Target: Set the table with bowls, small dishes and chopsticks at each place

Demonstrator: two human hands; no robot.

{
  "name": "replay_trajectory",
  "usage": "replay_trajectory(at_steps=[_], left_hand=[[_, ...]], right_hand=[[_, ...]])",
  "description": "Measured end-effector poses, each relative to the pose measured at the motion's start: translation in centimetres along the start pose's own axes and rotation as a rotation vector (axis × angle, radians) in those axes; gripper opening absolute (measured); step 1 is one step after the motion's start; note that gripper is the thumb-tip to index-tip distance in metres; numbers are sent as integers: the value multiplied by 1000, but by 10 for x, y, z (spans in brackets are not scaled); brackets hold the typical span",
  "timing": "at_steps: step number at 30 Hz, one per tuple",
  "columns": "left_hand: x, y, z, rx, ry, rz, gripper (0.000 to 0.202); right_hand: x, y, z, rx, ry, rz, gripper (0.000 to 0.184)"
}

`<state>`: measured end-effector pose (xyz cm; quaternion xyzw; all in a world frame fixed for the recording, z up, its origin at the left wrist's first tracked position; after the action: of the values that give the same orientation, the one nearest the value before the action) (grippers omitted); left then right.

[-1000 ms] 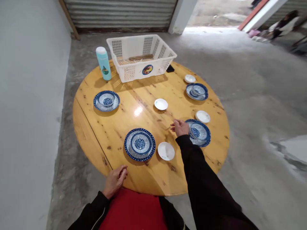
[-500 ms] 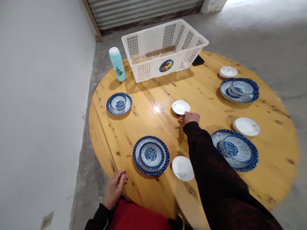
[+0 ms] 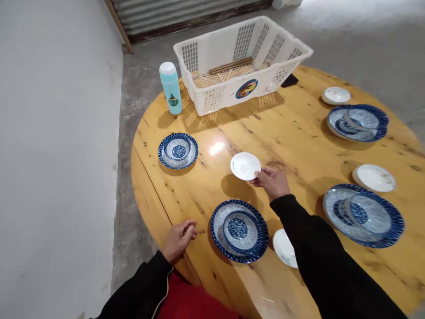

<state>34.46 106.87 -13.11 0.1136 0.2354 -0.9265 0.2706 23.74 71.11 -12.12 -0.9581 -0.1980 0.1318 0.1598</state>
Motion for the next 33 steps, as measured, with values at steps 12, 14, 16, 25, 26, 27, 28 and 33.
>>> replay_trajectory(at_steps=[12, 14, 16, 25, 26, 27, 28, 33], left_hand=[[-99, 93, 4, 5, -205, -40, 39], [-100, 105, 7, 19, -232, -48, 41], [-100, 115, 10, 48, -236, -54, 42], [-94, 146, 12, 49, -221, -104, 32], [-94, 149, 12, 36, -244, -99, 32], [-94, 151, 12, 15, -276, -83, 33], [-96, 155, 11, -12, -314, -57, 34], [-113, 174, 10, -106, -502, 112, 42]], right_hand=[[138, -120, 14, 226, 28, -101, 5], [151, -130, 23, 233, 43, -68, 5], [162, -137, 30, 216, 60, -27, 6], [185, -131, 47, 155, 92, 163, 10], [185, -130, 48, 159, 102, 172, 10], [185, -128, 49, 165, 114, 178, 10], [185, -127, 50, 171, 125, 184, 10], [187, -126, 53, 178, 169, 189, 14]])
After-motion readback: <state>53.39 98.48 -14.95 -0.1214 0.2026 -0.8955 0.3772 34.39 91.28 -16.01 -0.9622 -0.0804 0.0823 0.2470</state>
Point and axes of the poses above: each hand's wrist, its own y-axis towards the middle knuckle, its own x-axis out of the palm, z = x × y, the point moved 4 cm from there along y, towards the middle knuckle, and after that the axes turned 2 degrees about y, right-handed, at the moved point
